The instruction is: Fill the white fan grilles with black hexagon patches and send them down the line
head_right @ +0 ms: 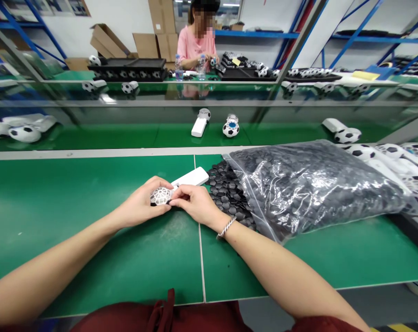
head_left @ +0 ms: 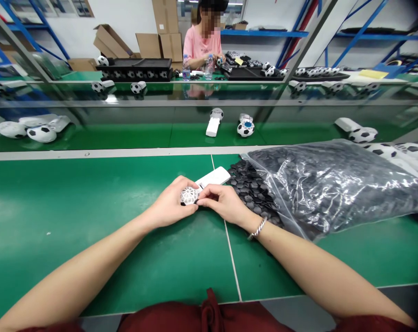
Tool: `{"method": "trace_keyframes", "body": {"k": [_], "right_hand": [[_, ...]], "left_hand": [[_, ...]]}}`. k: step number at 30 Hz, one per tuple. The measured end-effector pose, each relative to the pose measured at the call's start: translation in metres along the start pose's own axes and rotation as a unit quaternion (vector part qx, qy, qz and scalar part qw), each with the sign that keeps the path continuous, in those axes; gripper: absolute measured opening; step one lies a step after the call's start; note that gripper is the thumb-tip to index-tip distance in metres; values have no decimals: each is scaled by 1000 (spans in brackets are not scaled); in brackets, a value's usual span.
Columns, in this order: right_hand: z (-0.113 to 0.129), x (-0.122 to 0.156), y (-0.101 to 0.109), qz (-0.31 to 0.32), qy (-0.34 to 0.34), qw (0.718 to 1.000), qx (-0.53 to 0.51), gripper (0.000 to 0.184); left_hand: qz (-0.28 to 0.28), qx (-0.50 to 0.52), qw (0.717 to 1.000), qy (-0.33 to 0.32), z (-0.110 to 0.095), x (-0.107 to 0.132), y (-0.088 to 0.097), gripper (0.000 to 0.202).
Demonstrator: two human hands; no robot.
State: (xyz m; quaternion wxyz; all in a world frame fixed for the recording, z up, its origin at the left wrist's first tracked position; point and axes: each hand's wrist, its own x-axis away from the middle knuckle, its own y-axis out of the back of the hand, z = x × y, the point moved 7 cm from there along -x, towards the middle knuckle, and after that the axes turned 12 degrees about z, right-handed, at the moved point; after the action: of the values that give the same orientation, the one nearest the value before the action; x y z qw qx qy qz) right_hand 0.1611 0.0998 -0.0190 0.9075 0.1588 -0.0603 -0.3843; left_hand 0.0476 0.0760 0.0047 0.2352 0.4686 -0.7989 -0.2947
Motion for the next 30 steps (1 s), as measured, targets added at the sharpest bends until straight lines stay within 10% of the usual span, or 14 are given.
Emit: {"method": "trace_keyframes", "body": {"k": [6, 14, 22, 30], "right_hand": [[-7, -4, 1, -16, -31, 999, 8, 13], [-2, 1, 18, 47, -51, 962, 264, 16], [-34, 24, 76, -94, -19, 797, 596, 35], [-37, 18, 67, -55, -3, 807, 588, 28]], "left_hand": [[-58, -14, 998, -25, -1, 0, -2, 32], [-89, 14, 995, -47, 6, 1, -1, 38], [-255, -39, 965, 40, 54, -52, 106, 40], [-338, -20, 926, 167, 142, -93, 153, 28]]}}
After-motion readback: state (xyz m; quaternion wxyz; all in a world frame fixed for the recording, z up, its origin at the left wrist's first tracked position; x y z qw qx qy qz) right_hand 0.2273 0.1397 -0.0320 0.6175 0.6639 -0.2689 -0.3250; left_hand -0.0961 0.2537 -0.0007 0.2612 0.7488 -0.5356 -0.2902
